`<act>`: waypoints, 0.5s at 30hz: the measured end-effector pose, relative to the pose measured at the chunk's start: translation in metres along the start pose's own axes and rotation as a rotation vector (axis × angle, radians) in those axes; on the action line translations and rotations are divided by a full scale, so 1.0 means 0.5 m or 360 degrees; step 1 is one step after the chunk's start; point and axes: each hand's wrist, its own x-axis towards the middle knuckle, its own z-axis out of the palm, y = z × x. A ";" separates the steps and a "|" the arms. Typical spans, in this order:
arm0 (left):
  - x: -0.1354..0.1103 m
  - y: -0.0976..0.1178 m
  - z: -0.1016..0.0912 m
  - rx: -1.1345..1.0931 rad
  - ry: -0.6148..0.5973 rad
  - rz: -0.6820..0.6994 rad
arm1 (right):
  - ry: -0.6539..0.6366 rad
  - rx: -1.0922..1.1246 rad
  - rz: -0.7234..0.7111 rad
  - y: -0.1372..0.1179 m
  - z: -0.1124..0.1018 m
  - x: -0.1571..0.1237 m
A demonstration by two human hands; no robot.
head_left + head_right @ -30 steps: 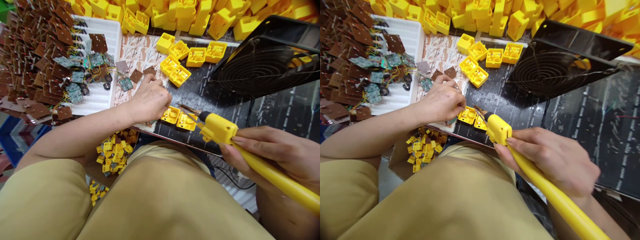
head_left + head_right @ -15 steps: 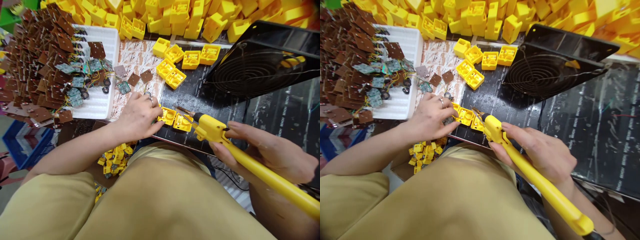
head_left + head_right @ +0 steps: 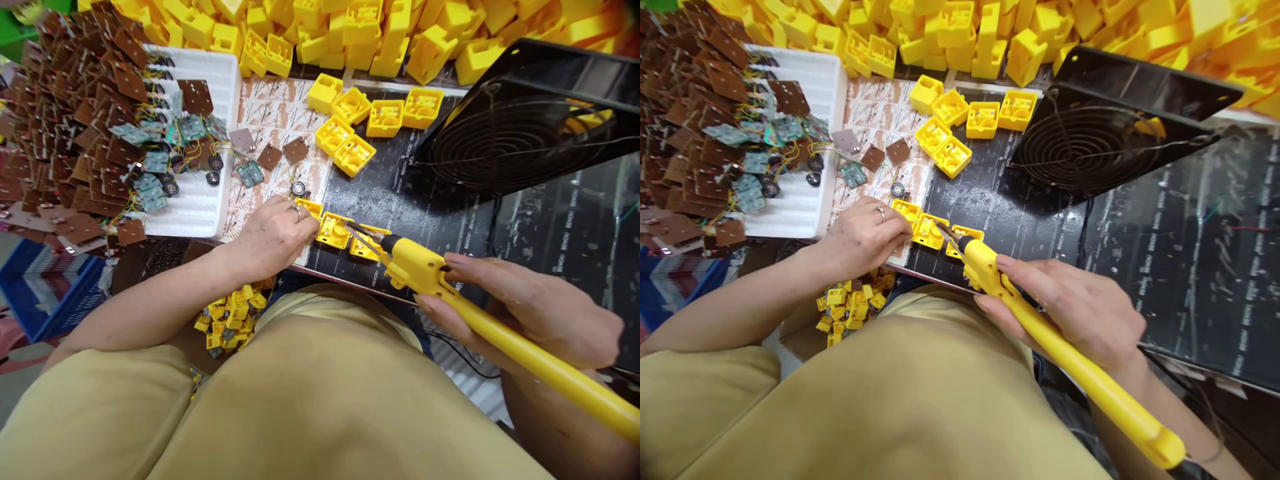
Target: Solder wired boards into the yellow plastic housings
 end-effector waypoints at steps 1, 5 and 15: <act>0.000 0.002 0.000 -0.0018 0.0010 -0.0024 | -0.0017 0.0036 -0.0068 -0.002 0.000 0.006; 0.001 0.011 0.007 -0.0053 0.0076 -0.0108 | -0.0066 0.0244 -0.0263 -0.009 0.001 0.029; 0.006 0.015 0.010 -0.0034 0.0061 -0.0116 | -0.0030 0.0214 -0.0443 -0.017 0.007 0.064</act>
